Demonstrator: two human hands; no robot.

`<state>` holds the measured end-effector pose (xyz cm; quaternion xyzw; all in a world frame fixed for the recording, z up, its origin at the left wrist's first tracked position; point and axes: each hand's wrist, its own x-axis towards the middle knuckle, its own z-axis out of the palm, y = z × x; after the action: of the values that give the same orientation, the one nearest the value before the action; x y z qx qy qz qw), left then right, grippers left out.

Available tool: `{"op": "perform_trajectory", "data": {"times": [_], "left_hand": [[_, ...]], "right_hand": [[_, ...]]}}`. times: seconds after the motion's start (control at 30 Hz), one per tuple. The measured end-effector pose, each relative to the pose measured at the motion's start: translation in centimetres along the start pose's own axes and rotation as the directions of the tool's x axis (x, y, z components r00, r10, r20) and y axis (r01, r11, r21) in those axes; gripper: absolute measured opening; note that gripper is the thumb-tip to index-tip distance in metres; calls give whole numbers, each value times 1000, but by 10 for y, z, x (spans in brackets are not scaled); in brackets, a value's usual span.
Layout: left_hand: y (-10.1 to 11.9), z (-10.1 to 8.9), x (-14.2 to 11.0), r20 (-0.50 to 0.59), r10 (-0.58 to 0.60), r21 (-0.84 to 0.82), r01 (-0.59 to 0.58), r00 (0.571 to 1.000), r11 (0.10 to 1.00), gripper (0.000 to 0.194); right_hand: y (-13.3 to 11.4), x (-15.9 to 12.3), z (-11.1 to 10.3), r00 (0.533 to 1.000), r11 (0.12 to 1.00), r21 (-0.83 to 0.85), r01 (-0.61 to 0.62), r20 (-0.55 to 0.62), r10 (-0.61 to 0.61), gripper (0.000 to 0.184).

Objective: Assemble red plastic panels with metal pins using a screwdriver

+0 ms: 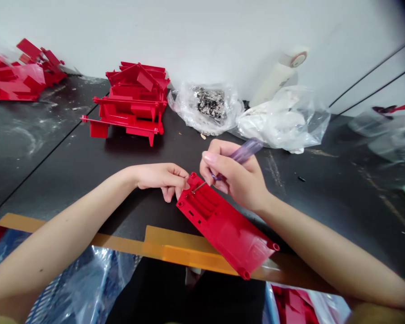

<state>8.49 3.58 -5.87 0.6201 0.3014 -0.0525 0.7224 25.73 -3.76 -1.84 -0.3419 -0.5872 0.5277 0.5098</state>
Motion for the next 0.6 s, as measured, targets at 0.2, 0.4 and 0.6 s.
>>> {"op": "perform_trajectory", "data": {"times": [0.2, 0.4, 0.6], "left_hand": [[-2, -2, 1, 6, 38, 37, -38, 999, 999, 23], [-2, -1, 1, 16, 42, 39, -42, 999, 998, 18], [-2, -2, 1, 10, 49, 46, -49, 999, 998, 19]], "right_hand": [[9, -3, 2, 988, 940, -323, 108, -70, -137, 49], [22, -4, -1, 977, 903, -389, 181, -34, -211, 46], [26, -3, 0, 978, 900, -397, 179, -24, -205, 47]]}}
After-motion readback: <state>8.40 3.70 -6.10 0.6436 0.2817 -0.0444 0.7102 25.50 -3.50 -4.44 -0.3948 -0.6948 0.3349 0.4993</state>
